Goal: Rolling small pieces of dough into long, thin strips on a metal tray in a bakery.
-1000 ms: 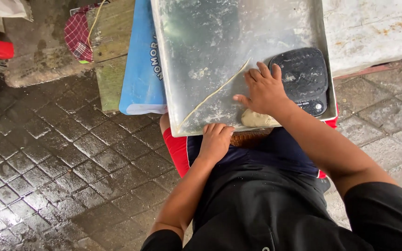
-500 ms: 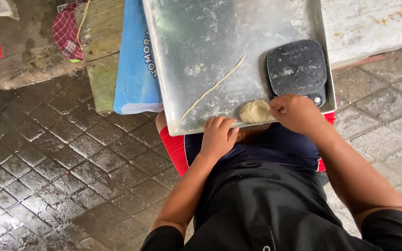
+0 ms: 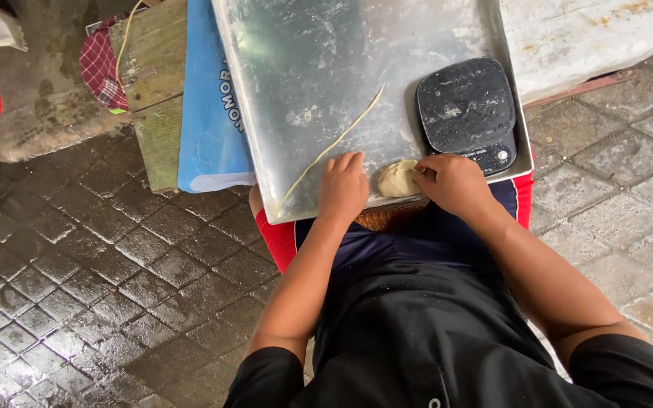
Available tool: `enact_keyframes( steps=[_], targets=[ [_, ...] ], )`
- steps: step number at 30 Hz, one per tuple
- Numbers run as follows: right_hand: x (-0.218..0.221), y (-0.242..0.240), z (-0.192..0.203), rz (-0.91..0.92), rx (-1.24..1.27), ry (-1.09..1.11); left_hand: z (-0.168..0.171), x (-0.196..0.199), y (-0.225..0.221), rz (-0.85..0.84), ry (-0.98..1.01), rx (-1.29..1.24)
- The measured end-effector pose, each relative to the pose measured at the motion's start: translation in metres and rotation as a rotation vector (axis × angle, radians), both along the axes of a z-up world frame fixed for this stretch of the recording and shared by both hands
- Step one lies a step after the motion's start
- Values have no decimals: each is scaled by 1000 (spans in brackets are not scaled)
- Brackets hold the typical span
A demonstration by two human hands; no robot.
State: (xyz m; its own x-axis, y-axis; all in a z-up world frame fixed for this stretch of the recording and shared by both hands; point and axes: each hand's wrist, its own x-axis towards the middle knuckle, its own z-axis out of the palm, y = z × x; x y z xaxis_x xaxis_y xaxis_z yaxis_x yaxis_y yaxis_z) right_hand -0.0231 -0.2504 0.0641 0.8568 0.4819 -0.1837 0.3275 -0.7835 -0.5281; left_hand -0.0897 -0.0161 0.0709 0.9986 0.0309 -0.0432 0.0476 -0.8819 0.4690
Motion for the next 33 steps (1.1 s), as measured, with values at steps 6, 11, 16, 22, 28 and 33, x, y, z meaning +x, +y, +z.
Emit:
enact_keyframes(
  steps=[6,11,16,22,28,33],
  targets=[
    [0,1,-12,-12,46,-29,-23,-10,-2,-125,-10,56],
    [-17,-8,-22,-161,296,-25,-15,-23,-5,-128,-91,-177],
    [-14,-10,-22,-293,438,104,12,-20,-23,-113,28,-236],
    [16,-21,2,-313,414,138,-1,-19,-23,-109,154,-198],
    [10,-11,5,0,106,-55,-9,-20,-25,-95,132,-184],
    [6,-4,18,87,53,-56,-15,-22,-22,-95,101,-173]
  ],
)
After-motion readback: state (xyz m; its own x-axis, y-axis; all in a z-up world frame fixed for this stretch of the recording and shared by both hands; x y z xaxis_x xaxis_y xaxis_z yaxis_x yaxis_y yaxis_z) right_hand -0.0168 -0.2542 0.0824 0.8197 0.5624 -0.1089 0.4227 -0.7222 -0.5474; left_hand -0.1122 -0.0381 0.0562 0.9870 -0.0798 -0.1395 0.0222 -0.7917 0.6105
